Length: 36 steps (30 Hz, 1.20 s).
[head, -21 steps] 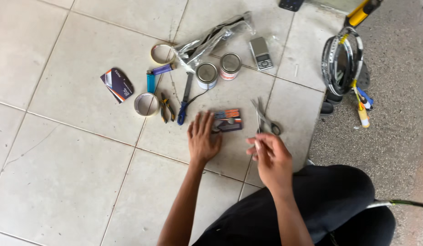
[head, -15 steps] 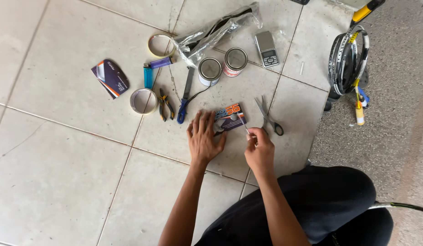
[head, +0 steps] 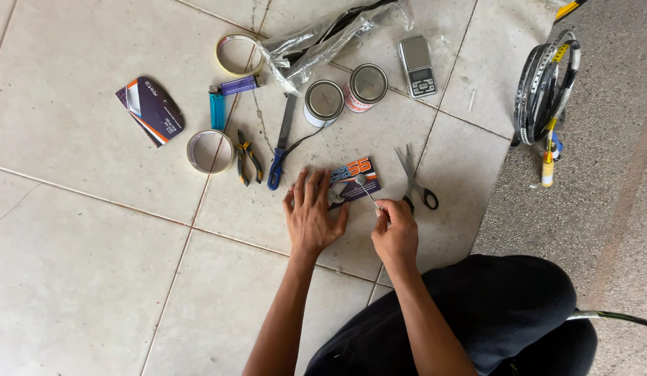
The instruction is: The person sits on the floor and uses a screwdriver to scrape the frame of a badminton racket. They then use scissors to cut a piece of string from a plastic bag and prepare it for use.
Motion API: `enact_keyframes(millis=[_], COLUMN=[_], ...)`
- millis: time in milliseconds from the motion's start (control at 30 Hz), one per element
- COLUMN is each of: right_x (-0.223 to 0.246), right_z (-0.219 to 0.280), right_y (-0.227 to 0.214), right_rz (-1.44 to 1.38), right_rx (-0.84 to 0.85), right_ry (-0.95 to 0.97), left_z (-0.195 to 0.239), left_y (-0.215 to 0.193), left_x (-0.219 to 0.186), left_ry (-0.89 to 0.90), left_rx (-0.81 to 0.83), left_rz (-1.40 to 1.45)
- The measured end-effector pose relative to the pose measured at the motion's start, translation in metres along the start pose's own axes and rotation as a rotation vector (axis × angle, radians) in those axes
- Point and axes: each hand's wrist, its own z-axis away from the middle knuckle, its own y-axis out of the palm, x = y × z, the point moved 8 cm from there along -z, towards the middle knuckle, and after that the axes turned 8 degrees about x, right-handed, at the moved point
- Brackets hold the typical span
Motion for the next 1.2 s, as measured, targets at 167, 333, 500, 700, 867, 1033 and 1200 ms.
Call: enact_keyframes(millis=[167,333,500,700,867,1033,1200], right_x=[-0.005,-0.011,-0.009,-0.027,0.032,0.145,0.112], right_z=[-0.001,0.0,-0.002,-0.005,0.008,0.049,0.145], right_y=[0.004,0.006,0.016,0.018,-0.057,-0.274,-0.42], right_rz=[0.01,0.115,0.37,-0.253,-0.467,-0.632,-0.457], right_rx=[0.027,0.051,0.028,0.154,0.088,-0.04,-0.452], right_ry=[0.026,0.088,-0.067,0.218,0.232,0.134,0.062], left_z=[0.0,0.0,0.0,0.001,0.002,0.019,0.045], left_y=[0.002,0.002,0.003,0.006,0.009,0.004,-0.009], left_x=[0.001,0.001,0.001,0.003,0.017,0.005,-0.124], left_ry=[0.0,0.0,0.004,0.023,0.081,0.326,0.352], left_rx=[-0.003,-0.007,0.003,0.011,-0.018,-0.184,-0.081], left_rz=[0.017,0.012,0.013,-0.015,0.027,0.31,0.833])
